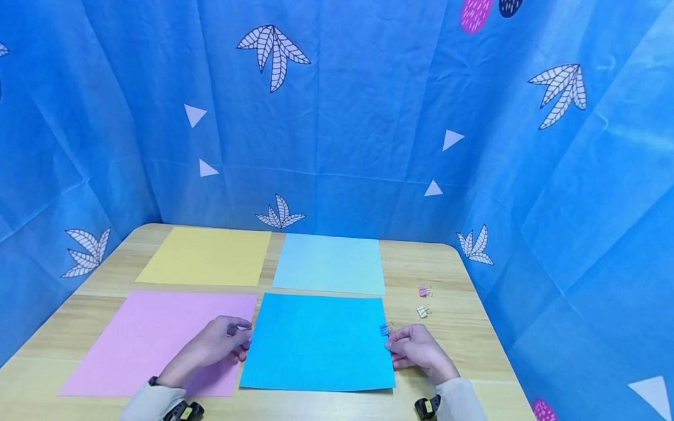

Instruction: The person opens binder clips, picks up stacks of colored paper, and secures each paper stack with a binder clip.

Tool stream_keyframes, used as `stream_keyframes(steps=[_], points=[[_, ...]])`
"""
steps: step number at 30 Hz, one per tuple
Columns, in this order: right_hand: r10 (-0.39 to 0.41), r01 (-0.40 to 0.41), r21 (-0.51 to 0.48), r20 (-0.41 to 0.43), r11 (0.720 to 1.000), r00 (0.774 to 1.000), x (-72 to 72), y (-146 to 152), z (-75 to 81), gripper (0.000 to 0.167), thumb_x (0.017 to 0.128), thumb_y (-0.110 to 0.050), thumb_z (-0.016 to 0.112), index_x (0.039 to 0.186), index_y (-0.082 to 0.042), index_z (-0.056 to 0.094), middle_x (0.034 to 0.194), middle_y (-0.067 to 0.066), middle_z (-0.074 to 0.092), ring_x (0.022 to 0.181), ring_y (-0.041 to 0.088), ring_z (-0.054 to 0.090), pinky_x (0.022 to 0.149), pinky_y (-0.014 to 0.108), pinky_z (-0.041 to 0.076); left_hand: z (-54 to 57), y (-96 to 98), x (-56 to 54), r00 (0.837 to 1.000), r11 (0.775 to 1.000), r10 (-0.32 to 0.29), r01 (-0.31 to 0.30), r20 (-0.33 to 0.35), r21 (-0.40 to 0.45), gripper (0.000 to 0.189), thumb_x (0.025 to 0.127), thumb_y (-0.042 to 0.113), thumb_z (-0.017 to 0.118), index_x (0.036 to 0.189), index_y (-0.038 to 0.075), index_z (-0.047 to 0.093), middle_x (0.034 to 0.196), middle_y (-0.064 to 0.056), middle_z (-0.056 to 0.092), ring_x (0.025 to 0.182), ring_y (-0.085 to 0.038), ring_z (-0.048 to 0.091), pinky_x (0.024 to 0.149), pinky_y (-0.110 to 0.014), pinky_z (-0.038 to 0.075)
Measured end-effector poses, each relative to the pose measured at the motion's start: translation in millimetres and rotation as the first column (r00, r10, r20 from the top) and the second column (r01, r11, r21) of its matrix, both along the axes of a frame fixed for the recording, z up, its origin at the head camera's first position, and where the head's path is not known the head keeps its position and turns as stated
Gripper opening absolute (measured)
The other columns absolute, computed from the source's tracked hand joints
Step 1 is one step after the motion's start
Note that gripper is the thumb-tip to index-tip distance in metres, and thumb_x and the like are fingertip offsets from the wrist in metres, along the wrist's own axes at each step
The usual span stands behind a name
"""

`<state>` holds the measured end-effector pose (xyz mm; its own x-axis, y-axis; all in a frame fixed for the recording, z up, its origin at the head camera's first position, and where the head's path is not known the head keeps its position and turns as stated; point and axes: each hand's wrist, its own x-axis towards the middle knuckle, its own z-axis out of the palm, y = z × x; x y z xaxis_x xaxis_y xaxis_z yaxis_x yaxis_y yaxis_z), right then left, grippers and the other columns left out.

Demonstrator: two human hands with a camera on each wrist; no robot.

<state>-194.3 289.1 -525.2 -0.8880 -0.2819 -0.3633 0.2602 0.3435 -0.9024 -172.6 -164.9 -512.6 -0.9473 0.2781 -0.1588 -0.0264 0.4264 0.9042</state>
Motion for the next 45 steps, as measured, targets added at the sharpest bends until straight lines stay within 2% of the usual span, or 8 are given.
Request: stream_keyframes(steps=[11,17,22,33,40,45], points=[[-0.018,0.018,0.078,0.0,0.997,1.0,1.9,-2.6,4.9,0.031,0.1,-0.012,0.065,0.12,0.012,0.066,0.086,0.007,0.07,0.072,0.016,0.067,0.068,0.032,0.066,-0.8,0.2,1.0,1.0,1.0,0.011,-0.011,-0.001,0.002,0.044,0.104,0.005,0.057,0.137,-0.023,0.049,0.084,-0.014,0.071,0.068,-0.021,0.073,0.059,-0.031,0.062],[0.005,-0.005,0.093,0.002,0.996,1.0,2.4,-3.8,9.6,0.034,0.102,-0.021,0.065,0.117,0.009,0.068,0.08,0.008,0.069,0.067,0.014,0.07,0.062,0.032,0.065,0.2,1.1,0.1,1.0,1.0,0.013,-0.013,0.002,0.007,0.043,0.104,0.005,0.056,0.136,-0.023,0.048,0.085,-0.016,0.071,0.068,-0.02,0.072,0.06,-0.031,0.063],[0.02,-0.02,0.105,0.003,0.994,1.0,3.2,-2.9,15.1,0.035,0.103,-0.025,0.063,0.116,0.007,0.069,0.084,0.01,0.07,0.067,0.016,0.072,0.061,0.033,0.064,0.5,1.6,-0.2,1.0,1.0,0.008,-0.008,0.01,0.015,0.042,0.104,0.004,0.055,0.136,-0.023,0.049,0.086,-0.017,0.071,0.069,-0.02,0.072,0.06,-0.031,0.063],[0.054,-0.041,0.214,-0.055,0.976,0.997,2.7,4.7,28.3,0.038,0.105,-0.028,0.06,0.117,0.007,0.069,0.089,0.014,0.075,0.071,0.02,0.072,0.062,0.039,0.064,2.4,-0.1,-1.6,1.0,1.0,0.017,-0.017,0.001,-0.01,0.043,0.105,0.008,0.055,0.136,-0.021,0.051,0.087,-0.016,0.071,0.069,-0.022,0.073,0.063,-0.031,0.063],[0.029,-0.011,0.203,-0.087,0.979,0.996,-3.8,9.0,39.4,0.042,0.105,-0.026,0.059,0.125,0.01,0.063,0.091,0.013,0.076,0.074,0.019,0.072,0.063,0.037,0.063,3.6,-9.4,-9.8,1.0,1.0,0.002,-0.002,-0.005,0.007,0.044,0.108,0.013,0.051,0.137,-0.02,0.05,0.088,-0.016,0.072,0.07,-0.022,0.072,0.063,-0.033,0.063],[0.0,0.019,0.18,-0.101,0.983,0.995,-16.0,10.4,48.1,0.047,0.105,-0.028,0.06,0.13,0.012,0.06,0.092,0.011,0.077,0.076,0.017,0.072,0.065,0.034,0.064,6.5,-17.8,-22.1,1.0,0.999,-0.026,0.026,-0.004,0.023,0.045,0.109,0.016,0.05,0.139,-0.017,0.051,0.092,-0.02,0.073,0.073,-0.024,0.073,0.063,-0.036,0.063]])
